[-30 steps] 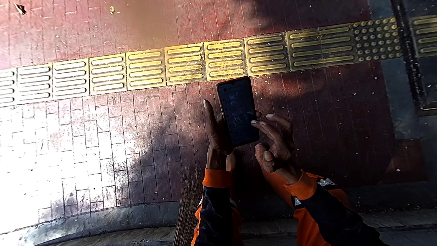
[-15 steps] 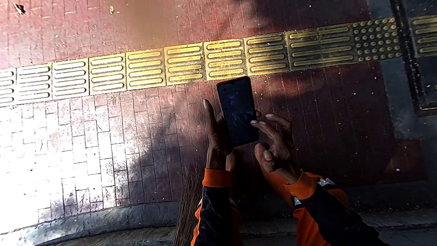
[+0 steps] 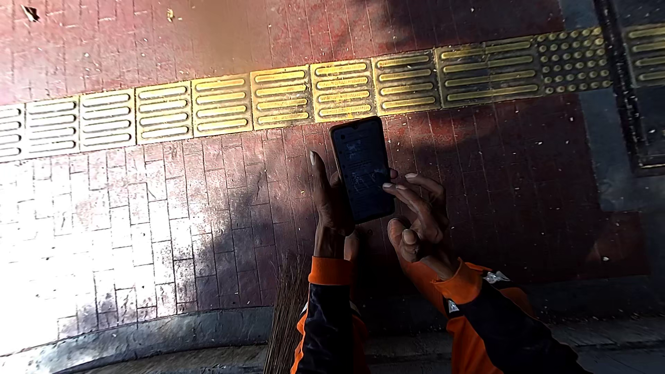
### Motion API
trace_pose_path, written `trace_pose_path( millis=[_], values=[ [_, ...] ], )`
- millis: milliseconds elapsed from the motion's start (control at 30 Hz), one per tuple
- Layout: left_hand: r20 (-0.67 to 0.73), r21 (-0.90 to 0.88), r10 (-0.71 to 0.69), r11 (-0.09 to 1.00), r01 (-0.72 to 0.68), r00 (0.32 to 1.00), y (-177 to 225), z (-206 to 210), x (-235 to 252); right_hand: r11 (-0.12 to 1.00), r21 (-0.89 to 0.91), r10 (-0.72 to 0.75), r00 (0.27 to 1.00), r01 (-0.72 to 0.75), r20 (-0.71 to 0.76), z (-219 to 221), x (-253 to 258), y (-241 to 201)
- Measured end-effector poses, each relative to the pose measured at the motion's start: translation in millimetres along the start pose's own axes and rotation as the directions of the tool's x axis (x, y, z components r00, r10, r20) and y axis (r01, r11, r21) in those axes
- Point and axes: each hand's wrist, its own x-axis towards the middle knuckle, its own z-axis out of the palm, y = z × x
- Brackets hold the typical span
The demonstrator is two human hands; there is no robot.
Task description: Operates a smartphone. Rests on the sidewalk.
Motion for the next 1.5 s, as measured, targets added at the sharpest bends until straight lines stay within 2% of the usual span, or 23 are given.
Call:
trace_pose_path(
  millis=[367,800,1267,1500],
  values=[
    [-0.066,0.009,0.004,1.0,-0.003,0.998,0.1,1.5,-0.2,1.0,-0.005,-0.007,1.0,0.007,-0.012,1.1,0.4,0.1],
    [0.014,-0.007,0.006,1.0,-0.006,1.0,0.1,-0.6,0.2,1.0,0.005,0.004,1.0,-0.004,0.014,-0.2,-1.4,-2.7],
    [0.023,-0.013,-0.011,1.0,0.012,1.0,0.6,-1.2,1.0,0.999,0.037,-0.005,1.0,0.004,0.021,3.6,-3.9,-4.8],
    [0.001,0.0,0.025,1.0,-0.025,1.0,2.9,2.3,4.6,0.999,0.035,0.01,1.0,-0.011,0.012,3.9,0.8,-3.4]
  ],
)
